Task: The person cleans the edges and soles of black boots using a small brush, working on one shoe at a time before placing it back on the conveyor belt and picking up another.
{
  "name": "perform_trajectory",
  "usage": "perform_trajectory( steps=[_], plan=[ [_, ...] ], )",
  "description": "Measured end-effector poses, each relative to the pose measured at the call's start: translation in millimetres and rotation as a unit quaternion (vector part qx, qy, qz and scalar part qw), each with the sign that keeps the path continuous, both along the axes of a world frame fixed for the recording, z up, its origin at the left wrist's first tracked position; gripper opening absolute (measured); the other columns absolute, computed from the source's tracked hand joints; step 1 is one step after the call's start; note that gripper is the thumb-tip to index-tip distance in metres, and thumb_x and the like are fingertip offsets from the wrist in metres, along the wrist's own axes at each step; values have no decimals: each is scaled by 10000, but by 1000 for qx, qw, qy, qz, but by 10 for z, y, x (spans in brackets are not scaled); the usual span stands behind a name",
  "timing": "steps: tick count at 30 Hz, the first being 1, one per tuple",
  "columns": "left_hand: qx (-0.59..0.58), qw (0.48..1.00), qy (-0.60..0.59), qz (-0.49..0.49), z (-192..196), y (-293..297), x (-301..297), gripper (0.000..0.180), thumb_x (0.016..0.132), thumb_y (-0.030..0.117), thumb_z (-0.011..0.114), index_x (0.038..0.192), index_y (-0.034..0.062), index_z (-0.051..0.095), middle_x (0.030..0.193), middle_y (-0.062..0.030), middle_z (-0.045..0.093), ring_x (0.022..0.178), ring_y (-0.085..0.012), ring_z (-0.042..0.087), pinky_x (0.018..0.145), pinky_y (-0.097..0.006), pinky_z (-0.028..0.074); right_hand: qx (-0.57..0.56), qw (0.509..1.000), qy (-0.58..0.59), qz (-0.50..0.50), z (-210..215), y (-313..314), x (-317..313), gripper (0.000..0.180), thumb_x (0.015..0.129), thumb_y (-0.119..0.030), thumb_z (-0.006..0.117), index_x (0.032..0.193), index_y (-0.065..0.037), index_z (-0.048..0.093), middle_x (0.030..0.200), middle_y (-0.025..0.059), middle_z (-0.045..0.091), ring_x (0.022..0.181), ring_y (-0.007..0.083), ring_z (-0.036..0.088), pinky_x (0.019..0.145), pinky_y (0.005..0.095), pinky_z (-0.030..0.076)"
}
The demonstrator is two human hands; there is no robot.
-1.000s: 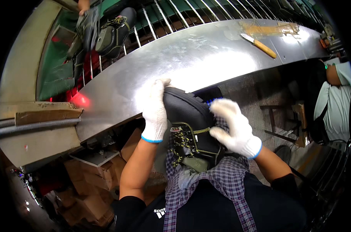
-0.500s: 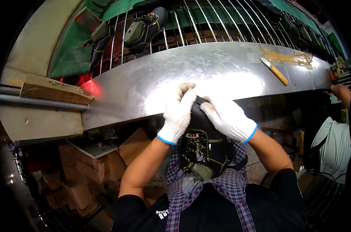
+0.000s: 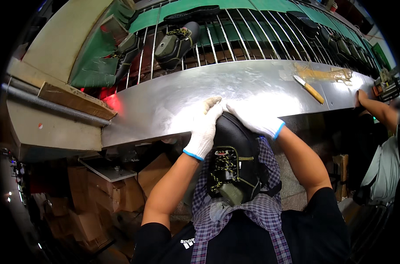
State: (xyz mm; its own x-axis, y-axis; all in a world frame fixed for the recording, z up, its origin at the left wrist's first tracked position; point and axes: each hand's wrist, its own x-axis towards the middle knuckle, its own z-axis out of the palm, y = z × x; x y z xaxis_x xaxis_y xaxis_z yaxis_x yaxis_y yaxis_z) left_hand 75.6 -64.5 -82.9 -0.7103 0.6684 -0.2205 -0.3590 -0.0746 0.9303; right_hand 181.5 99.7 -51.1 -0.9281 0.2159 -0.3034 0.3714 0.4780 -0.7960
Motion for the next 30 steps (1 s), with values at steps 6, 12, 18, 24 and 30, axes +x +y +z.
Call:
perform_trajectory(
  steps=[6,12,18,24,30],
  plan=[
    [73,991,-100,53,172,-145,19,518,973,38,522,1483,-54,521,1277,-168,670,1182,-235,642,1095,-372,521,152,984,80,40,435,-426,145,1085,803,-586,880,1599,15,455,1438,301,656,1341,430,653,1129,471,530],
    [112,982,-130,-76,-6,-587,39,496,1149,357,525,1490,-1,547,1401,-166,660,1291,-278,637,1101,-465,527,148,951,270,-19,1054,-535,647,1072,755,-376,954,1593,57,443,1394,310,670,1289,413,697,1126,470,554],
    [31,954,-178,-240,462,-1013,361,971,1091,791,181,1668,42,404,1612,-179,554,1442,-292,577,1163,-434,501,-52,895,434,87,1390,-368,989,1134,744,-565,980,1549,69,494,1482,281,602,1324,387,676,1143,486,533],
    [208,977,-6,-41,524,-515,-199,758,1176,627,303,1541,14,557,1490,-130,647,1332,-252,639,1187,-418,486,-253,928,249,-113,644,-360,1323,1513,623,-633,1014,1725,31,217,1716,244,364,1583,331,392,1306,462,332],
    [135,961,203,-129,362,109,-195,312,1125,225,549,1038,22,771,1088,-78,718,1072,-197,667,1069,-368,508,-157,965,67,-197,-571,-972,1567,1337,644,-247,1081,1696,21,299,1662,230,468,1520,334,490,1273,430,405]
  ],
)
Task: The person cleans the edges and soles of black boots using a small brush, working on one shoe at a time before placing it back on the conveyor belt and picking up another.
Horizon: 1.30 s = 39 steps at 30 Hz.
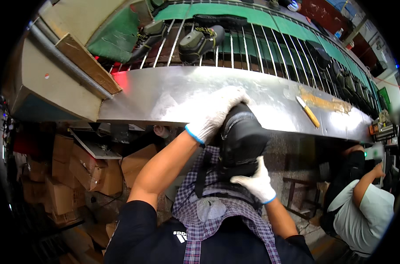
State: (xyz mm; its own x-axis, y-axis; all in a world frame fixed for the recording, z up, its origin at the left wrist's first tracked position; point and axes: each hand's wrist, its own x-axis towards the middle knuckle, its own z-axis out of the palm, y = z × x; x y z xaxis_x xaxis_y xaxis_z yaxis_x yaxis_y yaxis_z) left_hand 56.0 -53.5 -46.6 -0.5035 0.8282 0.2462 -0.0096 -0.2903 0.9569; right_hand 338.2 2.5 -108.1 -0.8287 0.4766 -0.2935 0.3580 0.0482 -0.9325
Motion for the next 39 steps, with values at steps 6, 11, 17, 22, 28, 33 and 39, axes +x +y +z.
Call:
perform_trajectory(
  steps=[6,11,17,22,28,33,39],
  plan=[
    [-58,967,-177,-176,-382,108,510,235,1057,183,636,972,3,762,1066,-125,759,1039,-226,707,1019,-371,559,76,994,70,-44,245,3,326,1266,706,-364,1029,1685,15,321,1591,302,481,1407,459,594,1195,495,505],
    [-101,971,-165,-141,-252,152,499,225,1090,174,627,1048,3,765,1097,-107,761,1037,-200,699,998,-358,565,365,909,67,188,995,531,-93,1294,690,-646,957,1688,-52,387,1701,327,348,1586,506,351,1294,558,338],
    [-107,981,-151,-51,-487,79,375,256,1105,194,643,1103,-10,798,1057,-104,793,989,-174,712,960,-335,569,351,904,121,211,1159,410,-554,884,765,-489,902,1482,-78,589,1620,321,434,1479,532,446,1249,609,370],
    [-110,983,-149,-14,-536,-167,243,370,1139,254,570,1068,-35,789,994,-82,788,951,-191,725,1003,-337,561,309,814,281,404,788,-120,-20,268,815,-119,741,1080,-140,716,1085,84,736,1072,308,719,1054,532,563],
    [-60,946,315,50,98,-1120,924,756,818,485,915,1335,-17,688,1400,-304,593,1306,-449,619,1080,-553,535,292,916,163,221,904,337,-285,646,717,-193,975,1230,-49,611,1168,179,649,1046,366,687,921,468,578],
    [-41,952,293,82,-105,-1195,1035,654,701,216,963,1228,-8,647,1137,-188,667,1014,-370,697,849,-468,597,305,898,247,201,824,367,-366,723,708,-238,1022,1257,-13,609,1157,173,644,1041,372,661,897,476,563],
    [5,945,323,57,-235,-946,754,652,717,251,992,1215,12,645,1100,-148,638,945,-320,661,804,-436,563,307,901,264,159,725,502,-464,731,690,-212,1030,1275,-33,631,1166,146,651,1017,328,650,884,455,545]
  ],
)
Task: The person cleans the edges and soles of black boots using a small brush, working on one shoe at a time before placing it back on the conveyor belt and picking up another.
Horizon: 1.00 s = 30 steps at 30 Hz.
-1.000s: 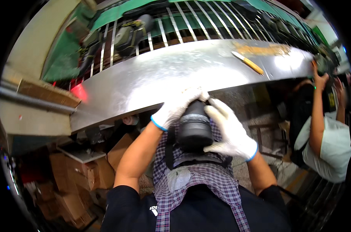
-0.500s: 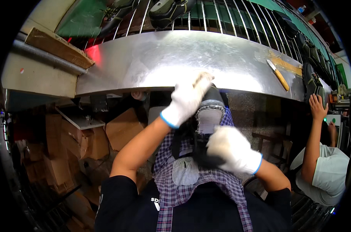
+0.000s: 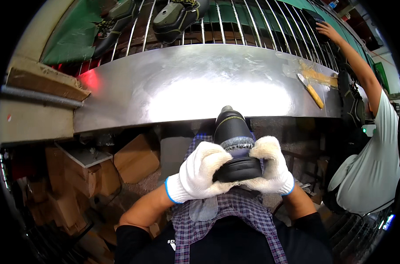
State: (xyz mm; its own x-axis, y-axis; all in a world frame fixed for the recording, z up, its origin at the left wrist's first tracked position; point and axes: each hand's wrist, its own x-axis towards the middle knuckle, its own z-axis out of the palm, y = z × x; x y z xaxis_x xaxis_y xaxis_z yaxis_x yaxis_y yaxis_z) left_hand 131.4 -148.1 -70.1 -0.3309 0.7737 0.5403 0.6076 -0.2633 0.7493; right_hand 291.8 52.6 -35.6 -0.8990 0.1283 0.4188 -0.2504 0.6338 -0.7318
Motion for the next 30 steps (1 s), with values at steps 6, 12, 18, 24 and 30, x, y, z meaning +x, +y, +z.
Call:
perform_trajectory(
  steps=[6,12,18,24,30],
  plan=[
    [-5,993,-86,-82,49,210,-226,596,727,271,1018,1155,46,671,1032,-123,645,823,-267,656,677,-383,521,-146,988,-41,13,-65,124,-85,697,673,-245,1053,1208,-73,640,1131,119,657,968,287,639,843,423,519],
    [-71,976,-170,-113,103,248,-333,527,706,291,1033,1041,69,692,875,-65,676,737,-206,636,639,-353,498,-225,971,-70,29,-151,190,-194,658,670,-308,1063,1145,-105,656,1008,59,633,868,227,593,753,371,471],
    [-63,948,-303,-78,-25,252,-218,549,689,265,1050,1044,75,677,894,-43,673,752,-187,630,629,-324,493,-256,963,-70,48,-235,261,-262,686,674,-299,1074,1161,-95,636,1000,54,622,832,214,590,685,371,469],
    [-114,941,-312,-64,-7,285,-325,902,600,331,1090,1216,78,481,1114,-129,541,853,-156,525,720,-312,517,-166,974,-139,72,-29,448,-399,937,611,-429,1058,1321,-53,577,1095,88,600,871,187,588,723,353,527],
    [-252,896,-356,-89,-30,108,-312,1417,594,399,1105,1669,37,255,1270,-105,523,1013,-163,572,876,-331,553,-199,910,-362,-30,-70,260,-18,1410,592,-569,1045,1679,-34,323,1469,215,587,1182,334,687,1035,422,572]
  ],
)
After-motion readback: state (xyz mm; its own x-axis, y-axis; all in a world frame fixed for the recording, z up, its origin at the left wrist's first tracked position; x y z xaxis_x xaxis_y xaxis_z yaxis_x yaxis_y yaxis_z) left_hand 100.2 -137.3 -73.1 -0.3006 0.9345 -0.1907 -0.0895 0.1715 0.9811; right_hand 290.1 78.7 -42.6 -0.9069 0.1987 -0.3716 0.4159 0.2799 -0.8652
